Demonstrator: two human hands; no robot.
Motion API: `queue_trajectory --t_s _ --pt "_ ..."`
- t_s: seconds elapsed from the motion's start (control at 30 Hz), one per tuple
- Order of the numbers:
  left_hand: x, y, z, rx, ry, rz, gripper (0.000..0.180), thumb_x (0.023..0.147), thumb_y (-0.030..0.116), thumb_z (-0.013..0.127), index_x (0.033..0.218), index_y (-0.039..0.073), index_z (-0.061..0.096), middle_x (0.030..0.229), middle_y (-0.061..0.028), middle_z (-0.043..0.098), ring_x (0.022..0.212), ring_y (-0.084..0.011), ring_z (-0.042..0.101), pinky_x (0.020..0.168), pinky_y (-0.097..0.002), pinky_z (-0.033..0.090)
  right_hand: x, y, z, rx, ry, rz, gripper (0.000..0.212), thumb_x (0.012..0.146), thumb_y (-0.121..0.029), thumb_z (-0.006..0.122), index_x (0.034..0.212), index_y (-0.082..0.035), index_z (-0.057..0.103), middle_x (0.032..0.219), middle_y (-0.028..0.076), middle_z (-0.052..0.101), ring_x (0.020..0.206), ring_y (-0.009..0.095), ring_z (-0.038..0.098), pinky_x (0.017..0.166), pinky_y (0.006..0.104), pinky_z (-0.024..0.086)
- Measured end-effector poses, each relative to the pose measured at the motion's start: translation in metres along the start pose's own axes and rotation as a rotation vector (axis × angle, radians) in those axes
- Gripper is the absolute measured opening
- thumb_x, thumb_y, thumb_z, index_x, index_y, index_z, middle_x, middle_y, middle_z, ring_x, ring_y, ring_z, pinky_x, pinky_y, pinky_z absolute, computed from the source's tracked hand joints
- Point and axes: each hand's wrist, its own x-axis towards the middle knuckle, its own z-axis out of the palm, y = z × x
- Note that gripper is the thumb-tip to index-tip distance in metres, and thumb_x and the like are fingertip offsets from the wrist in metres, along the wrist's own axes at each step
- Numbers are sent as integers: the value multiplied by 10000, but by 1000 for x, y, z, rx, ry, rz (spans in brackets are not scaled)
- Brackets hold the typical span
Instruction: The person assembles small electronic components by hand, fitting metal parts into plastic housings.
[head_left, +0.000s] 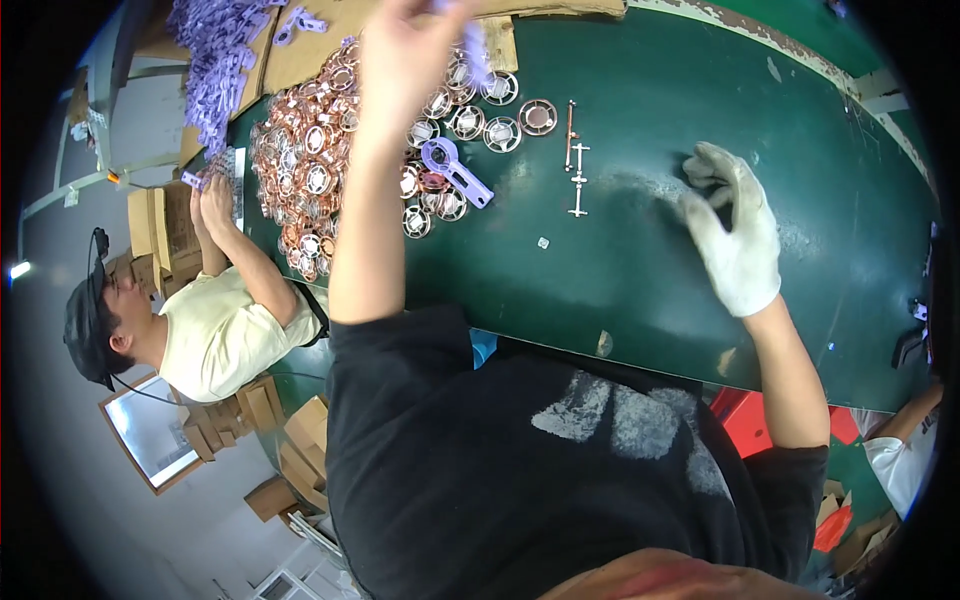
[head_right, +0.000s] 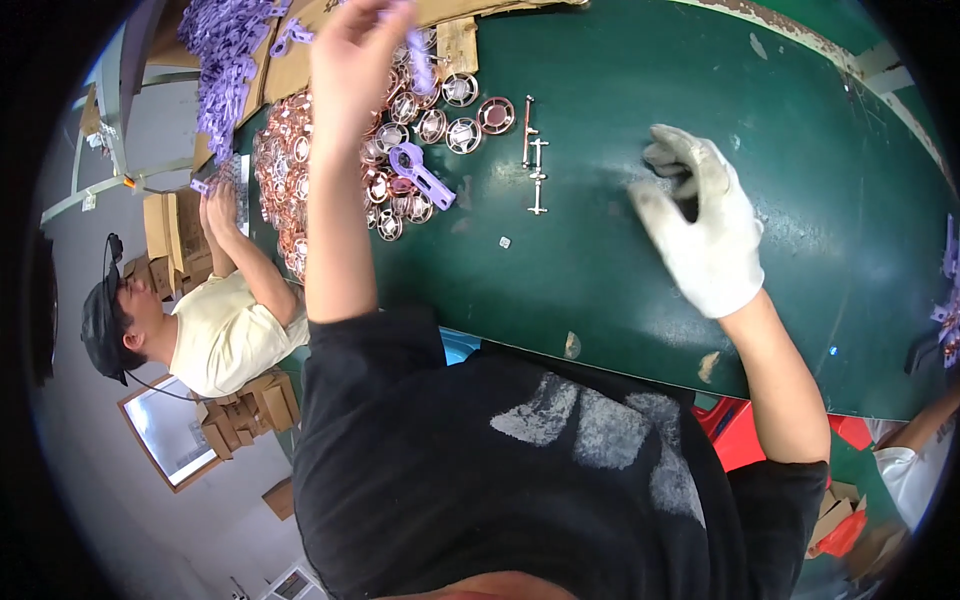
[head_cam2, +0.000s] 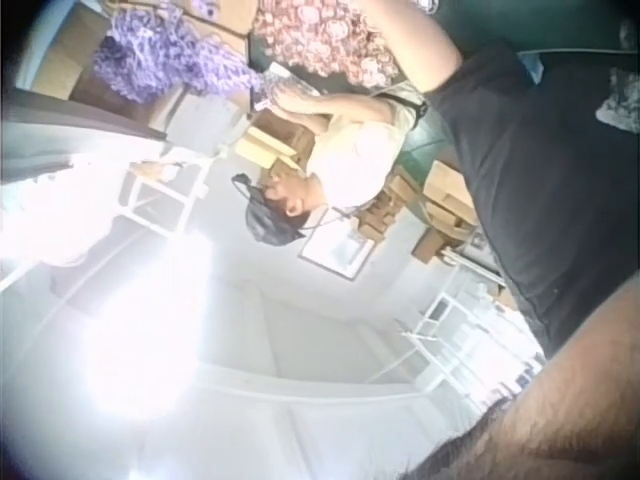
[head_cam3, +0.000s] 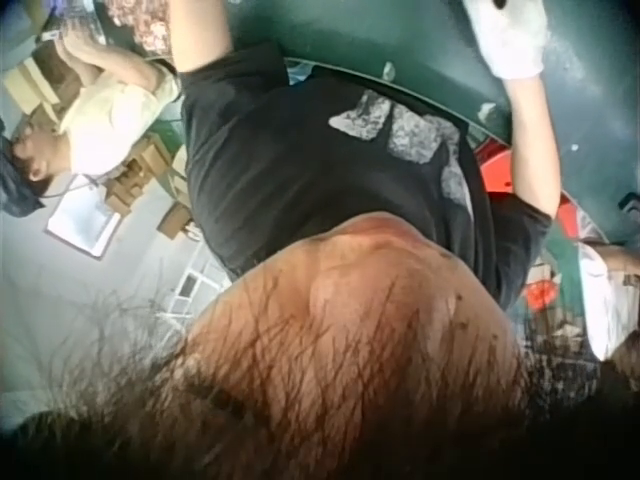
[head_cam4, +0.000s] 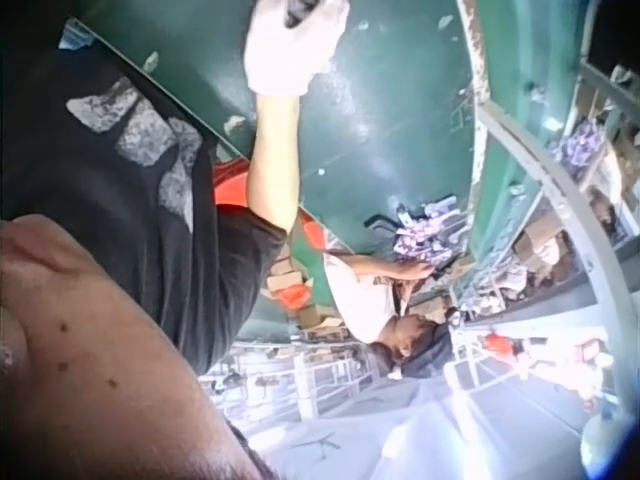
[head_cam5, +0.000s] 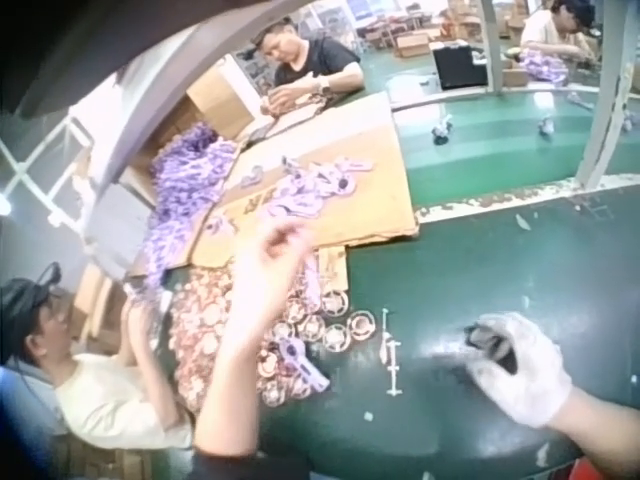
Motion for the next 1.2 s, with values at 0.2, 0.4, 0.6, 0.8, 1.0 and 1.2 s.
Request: queue_trajectory --t_s 0.2,0.4,0.6,0.8,1.0,1.2 --pt "-121 68 66 -686 -551 151 379 786 -33 819 1099 47 621 1225 -121 554 1117 -205 587 924 -332 520 -8 -11 -5 180 -469 142 573 743 -191 825 1255 -35 618 1118 140 691 1044 300 677 934 380 528" --pt "-97 59 47 -222 -372 400 487 705 90 881 1128 59 642 1154 -100 635 1082 -267 614 896 -374 505 -12 -5 -7 92 -242 12 314 834 -190 717 1112 -49 685 874 163 698 768 295 699 753 371 546" --pt "-81 8 16 462 -368 332 434 746 118 832 1152 72 688 1086 -90 675 1006 -326 612 889 -405 498 3 -9 -13 -162 -12 128 330 853 -261 740 1130 -81 724 852 141 714 746 279 701 738 343 549" --pt "-89 36 35 156 -293 415 489 699 87 874 1159 71 708 1078 -86 667 953 -281 640 839 -383 510 3 -16 -13 -488 -71 34 300 850 -305 737 1089 -125 735 836 131 731 781 320 728 709 400 583" --pt "-119 54 74 -6 -305 603 573 580 210 915 1102 71 724 1077 -51 698 934 -272 633 791 -369 532 -7 -15 -9 -502 -141 -162 249 776 -201 728 1019 -144 731 761 105 709 695 296 712 596 382 564" --pt "-118 54 78 -17 -302 588 542 583 215 934 1058 49 734 1050 -52 729 964 -281 680 801 -362 561 -9 -9 -6 -417 -31 -192 258 774 -177 731 1029 -138 724 746 97 706 684 296 711 587 390 563"
